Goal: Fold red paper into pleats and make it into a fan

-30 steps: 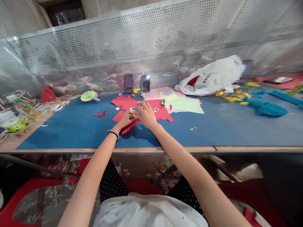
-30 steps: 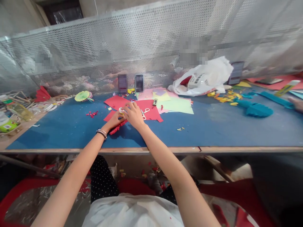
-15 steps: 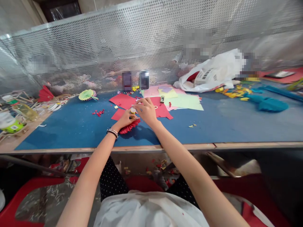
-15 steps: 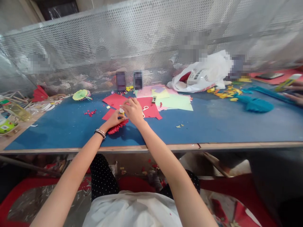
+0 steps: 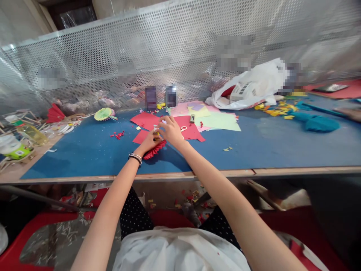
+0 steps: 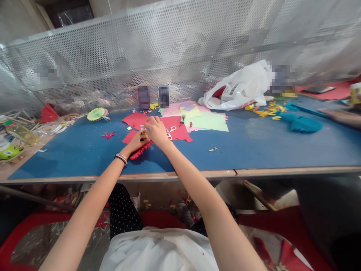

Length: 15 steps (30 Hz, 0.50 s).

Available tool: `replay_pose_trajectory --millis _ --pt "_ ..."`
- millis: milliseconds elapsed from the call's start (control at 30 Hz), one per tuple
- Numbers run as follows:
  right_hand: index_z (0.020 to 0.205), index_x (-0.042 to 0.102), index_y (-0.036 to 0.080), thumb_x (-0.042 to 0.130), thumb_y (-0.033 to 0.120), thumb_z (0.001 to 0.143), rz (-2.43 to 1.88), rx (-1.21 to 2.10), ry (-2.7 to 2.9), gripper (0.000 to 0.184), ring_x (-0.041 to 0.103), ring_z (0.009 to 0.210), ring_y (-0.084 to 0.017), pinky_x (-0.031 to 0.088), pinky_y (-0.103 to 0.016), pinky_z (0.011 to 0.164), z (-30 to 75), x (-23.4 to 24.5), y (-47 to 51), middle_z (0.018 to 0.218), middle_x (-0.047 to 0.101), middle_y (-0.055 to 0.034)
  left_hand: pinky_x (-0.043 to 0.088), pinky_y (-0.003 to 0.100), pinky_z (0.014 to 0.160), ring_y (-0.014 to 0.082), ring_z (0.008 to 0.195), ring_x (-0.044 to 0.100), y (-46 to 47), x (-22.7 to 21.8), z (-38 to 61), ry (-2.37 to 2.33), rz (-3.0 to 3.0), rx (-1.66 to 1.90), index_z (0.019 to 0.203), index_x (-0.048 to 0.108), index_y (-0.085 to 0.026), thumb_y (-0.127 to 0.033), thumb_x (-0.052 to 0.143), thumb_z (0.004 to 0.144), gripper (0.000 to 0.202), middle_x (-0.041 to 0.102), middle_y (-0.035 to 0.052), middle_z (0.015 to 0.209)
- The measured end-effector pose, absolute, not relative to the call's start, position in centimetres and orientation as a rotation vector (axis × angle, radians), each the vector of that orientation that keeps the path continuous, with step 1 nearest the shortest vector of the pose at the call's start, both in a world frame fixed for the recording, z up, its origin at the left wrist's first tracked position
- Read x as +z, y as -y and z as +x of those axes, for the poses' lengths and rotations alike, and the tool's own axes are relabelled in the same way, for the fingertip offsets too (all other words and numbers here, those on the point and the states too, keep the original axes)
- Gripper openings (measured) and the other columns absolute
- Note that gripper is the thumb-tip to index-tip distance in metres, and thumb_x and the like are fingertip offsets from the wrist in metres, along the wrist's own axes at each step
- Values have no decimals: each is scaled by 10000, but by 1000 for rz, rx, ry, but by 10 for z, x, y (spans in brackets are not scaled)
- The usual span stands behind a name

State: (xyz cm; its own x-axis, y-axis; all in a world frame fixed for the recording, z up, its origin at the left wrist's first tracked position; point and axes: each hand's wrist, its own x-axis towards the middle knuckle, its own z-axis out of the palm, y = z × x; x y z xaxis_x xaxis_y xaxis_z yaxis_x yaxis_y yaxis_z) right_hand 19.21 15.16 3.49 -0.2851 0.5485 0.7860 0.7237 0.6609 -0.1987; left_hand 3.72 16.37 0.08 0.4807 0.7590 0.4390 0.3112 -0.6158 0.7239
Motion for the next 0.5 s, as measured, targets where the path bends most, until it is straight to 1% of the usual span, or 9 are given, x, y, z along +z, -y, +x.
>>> replay_pose_trajectory --millis 100,200,300,433,500 --pt "868 695 192 559 184 832 -1020 -230 1967 141 471 1022 -249 445 -385 866 191 38 -156 1069 595 -103 457 353 904 187 930 579 -168 -3 38 -928 2167 1042 700 633 -141 -313 641 763 183 581 131 1147" --pt "868 698 191 557 161 822 -1040 -224 1976 152 470 1034 -254 450 -384 846 190 38 -160 1069 593 -109 475 340 882 184 930 587 -169 -4 41 -977 2152 1088 667 628 -143 -255 639 752 142 575 123 1179" --pt "884 704 190 564 177 826 -1059 -249 1947 152 460 1054 -260 444 -392 860 188 33 -160 1099 584 -116 497 328 819 174 863 606 -169 -2 46 -996 2129 1128 740 630 -138 -190 628 732 52 616 115 1086" --pt "945 707 217 573 217 838 -1064 -300 1859 171 439 1093 -277 429 -424 889 186 28 -152 1193 545 -116 508 306 734 164 773 614 -169 -2 49 -1001 2039 1141 902 604 -134 -107 603 716 187 650 84 902" --pt "1015 690 235 583 226 836 -1053 -300 1838 209 443 1091 -278 426 -435 895 186 28 -149 1197 540 -112 508 309 746 161 765 613 -169 -4 48 -998 2033 1144 896 606 -140 -100 593 727 174 651 78 879"
